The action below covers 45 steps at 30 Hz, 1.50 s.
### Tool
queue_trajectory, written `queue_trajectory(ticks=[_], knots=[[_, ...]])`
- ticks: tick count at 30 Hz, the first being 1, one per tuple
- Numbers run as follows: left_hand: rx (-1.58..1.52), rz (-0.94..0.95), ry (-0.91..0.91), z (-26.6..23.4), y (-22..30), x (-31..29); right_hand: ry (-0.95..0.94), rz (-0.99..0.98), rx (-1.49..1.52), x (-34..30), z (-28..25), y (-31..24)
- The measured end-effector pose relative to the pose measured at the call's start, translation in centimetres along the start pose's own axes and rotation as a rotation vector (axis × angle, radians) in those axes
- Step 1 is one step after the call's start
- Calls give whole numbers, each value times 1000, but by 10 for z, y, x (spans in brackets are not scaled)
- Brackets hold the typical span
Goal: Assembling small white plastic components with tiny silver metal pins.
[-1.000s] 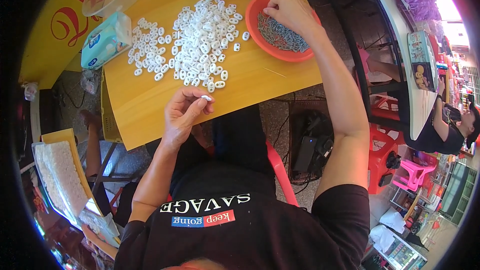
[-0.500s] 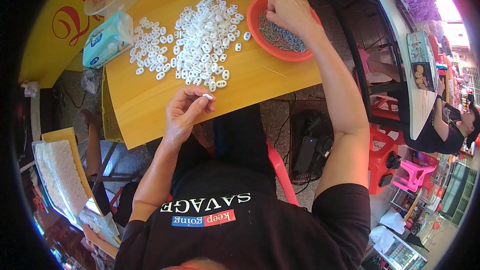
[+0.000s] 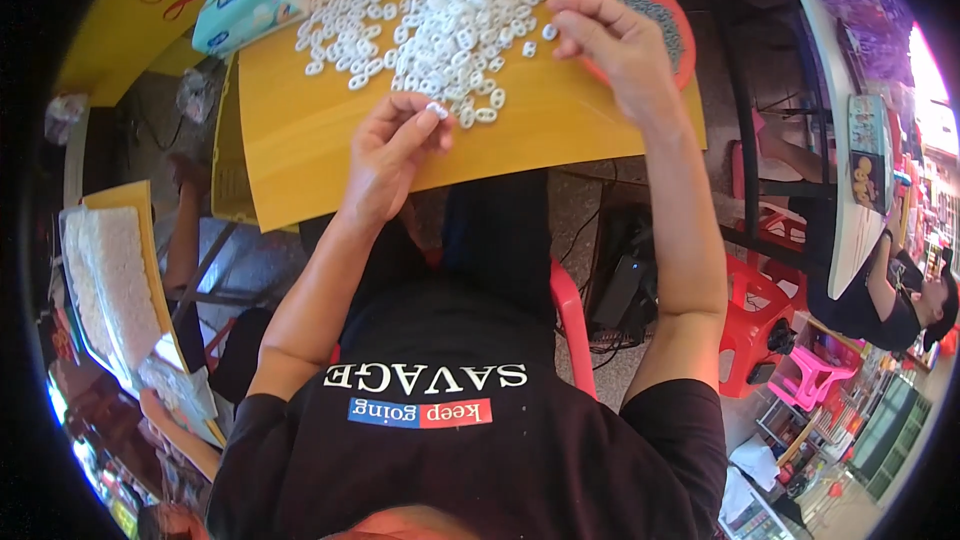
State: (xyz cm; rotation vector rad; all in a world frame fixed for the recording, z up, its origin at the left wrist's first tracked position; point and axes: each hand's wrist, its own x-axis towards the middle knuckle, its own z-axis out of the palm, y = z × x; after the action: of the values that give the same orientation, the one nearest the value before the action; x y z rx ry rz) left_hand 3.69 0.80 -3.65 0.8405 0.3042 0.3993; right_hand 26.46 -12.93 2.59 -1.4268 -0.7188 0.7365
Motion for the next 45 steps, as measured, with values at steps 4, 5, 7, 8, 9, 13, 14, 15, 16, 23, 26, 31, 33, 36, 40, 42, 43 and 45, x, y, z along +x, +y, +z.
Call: queue_trajectory(ticks=[4,5,7,8,9,13,14,15,16,23,26,31,33,36,40,42,43,45], knots=[[-33,18,-1,-1,-3,1,-46,-18,36,-27,61,17],[-22,30,-2,-1,-3,1,-45,-13,41,-32,72,19],[-14,42,4,-2,-4,0,-28,3,58,-39,89,21],[8,55,-14,-3,-5,-1,-33,7,58,-41,95,23],[29,69,-32,-3,-5,-1,-14,18,92,-43,99,25],[54,87,-36,-1,-4,-4,12,32,84,-50,106,27],[38,92,-43,-1,-3,-4,4,36,81,-51,107,27],[21,96,-50,-1,-3,-5,12,39,80,-52,108,27],[17,99,-42,-1,-3,-5,20,42,78,-53,109,27],[70,112,-58,-3,-4,-5,30,36,58,-55,111,29],[80,122,-48,-3,-3,-6,53,2,46,-56,115,31],[116,150,-30,-2,-5,-7,98,-72,-42,-58,120,33],[118,159,-18,-1,-5,-8,112,-56,4,-57,118,36],[125,157,-12,-1,-6,-8,127,-41,18,-58,118,36],[140,156,-12,0,-5,-9,129,-56,-53,-58,119,36],[150,161,-5,0,-5,-9,134,-56,-71,-58,119,36],[151,161,-4,0,-6,-9,139,-55,-90,-59,120,36],[158,181,4,0,-7,-10,141,-54,-93,-59,121,36]])
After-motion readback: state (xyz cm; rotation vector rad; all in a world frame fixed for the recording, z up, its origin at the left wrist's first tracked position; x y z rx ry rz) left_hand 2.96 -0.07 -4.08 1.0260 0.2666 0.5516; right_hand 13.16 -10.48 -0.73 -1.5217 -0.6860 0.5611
